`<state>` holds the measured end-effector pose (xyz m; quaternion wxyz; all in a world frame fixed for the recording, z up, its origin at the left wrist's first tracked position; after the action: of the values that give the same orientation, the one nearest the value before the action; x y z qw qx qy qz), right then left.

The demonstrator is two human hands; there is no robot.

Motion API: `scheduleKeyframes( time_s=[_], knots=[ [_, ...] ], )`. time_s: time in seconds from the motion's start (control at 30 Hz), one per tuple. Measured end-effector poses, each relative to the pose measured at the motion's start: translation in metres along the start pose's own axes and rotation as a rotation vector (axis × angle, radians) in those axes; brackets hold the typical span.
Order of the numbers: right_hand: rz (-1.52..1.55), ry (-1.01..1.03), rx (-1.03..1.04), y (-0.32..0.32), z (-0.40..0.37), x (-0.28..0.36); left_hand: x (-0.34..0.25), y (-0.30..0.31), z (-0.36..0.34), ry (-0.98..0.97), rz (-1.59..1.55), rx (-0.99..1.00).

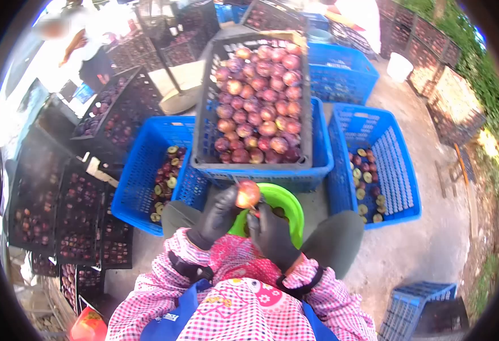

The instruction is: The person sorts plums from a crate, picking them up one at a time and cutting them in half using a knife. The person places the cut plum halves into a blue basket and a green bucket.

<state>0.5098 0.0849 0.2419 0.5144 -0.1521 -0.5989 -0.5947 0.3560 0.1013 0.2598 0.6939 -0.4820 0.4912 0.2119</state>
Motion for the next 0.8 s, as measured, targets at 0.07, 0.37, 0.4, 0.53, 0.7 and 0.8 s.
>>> scheduleKeyframes(
  time_s=[0.07,0.37,0.4,0.53,0.7,0.8],
  knots=[
    [-0.002,-0.003,0.002,0.002,-0.002,-0.003,-0.019,-0.012,-0.006,-0.007,0.492,-0.163],
    [0.019,0.062,-0.019,0.011,0.001,0.017,0.004,0.000,0.000,0.029,-0.079,-0.049],
    [0.062,0.034,-0.004,0.012,-0.001,0.020,-0.001,-0.004,-0.001,-0.017,0.175,-0.090],
    [0.521,-0.274,0.182,0.020,0.000,0.021,-0.008,0.014,0.000,-0.177,1.164,-0.157],
    [0.059,0.023,-0.083,0.047,-0.008,0.041,-0.016,0.036,0.001,-0.238,1.644,-0.140],
    [0.168,-0.001,-0.137,0.056,0.006,0.032,-0.003,0.026,-0.003,-0.044,0.376,-0.144]
  ],
)
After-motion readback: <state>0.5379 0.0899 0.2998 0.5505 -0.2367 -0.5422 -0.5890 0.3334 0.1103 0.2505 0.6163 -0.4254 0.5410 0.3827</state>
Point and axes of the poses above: each hand's wrist, its own z-axis towards the middle knuckle, its own y-axis out of the back of the hand, x = y × z, the point moved 2 cm from there along z, towards the middle knuckle, and after that the axes turned 11 degrees about x, right-handed, at the moved point
